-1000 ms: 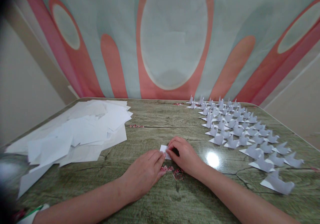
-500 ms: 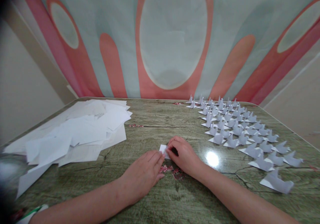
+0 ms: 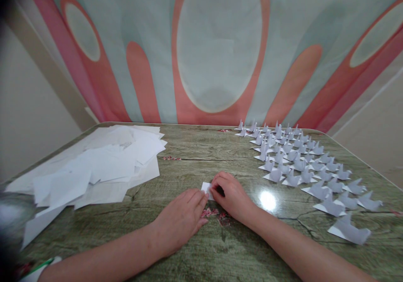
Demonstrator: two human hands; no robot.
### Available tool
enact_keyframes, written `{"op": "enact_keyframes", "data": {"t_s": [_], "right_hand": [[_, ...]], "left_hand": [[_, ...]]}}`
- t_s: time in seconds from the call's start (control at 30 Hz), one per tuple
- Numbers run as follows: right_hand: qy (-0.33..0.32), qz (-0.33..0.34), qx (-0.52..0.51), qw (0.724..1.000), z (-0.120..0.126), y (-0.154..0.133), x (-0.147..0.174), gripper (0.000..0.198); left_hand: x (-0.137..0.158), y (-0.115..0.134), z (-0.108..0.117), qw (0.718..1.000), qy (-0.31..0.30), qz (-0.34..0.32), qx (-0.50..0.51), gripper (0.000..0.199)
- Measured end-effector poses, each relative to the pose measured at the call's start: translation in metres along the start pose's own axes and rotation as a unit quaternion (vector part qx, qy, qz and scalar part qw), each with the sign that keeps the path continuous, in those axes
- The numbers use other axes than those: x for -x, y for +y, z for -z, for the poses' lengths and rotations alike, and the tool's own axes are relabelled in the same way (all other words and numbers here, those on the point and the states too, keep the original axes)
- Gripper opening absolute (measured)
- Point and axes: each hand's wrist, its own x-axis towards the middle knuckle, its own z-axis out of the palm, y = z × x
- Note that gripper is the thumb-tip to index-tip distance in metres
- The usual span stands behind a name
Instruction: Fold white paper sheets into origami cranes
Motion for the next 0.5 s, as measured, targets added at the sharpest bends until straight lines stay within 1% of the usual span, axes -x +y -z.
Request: {"op": "enact_keyframes", "data": {"t_s": [0.23, 0.5], "right_hand": [[-0.001, 0.004, -0.004, 1.000, 0.0024, -0.0021, 0.0001, 0.009], [-0.001, 0.006, -0.011, 1.000, 0.0015, -0.0003, -0.0001, 0.008]], "left_hand": [[0.0003, 0.0016, 0.0099, 0.999, -0.003, 0.021, 0.030, 0.046], [0.0014, -0.0001, 0.0084, 0.999, -0.003, 0.021, 0.034, 0.043]]}}
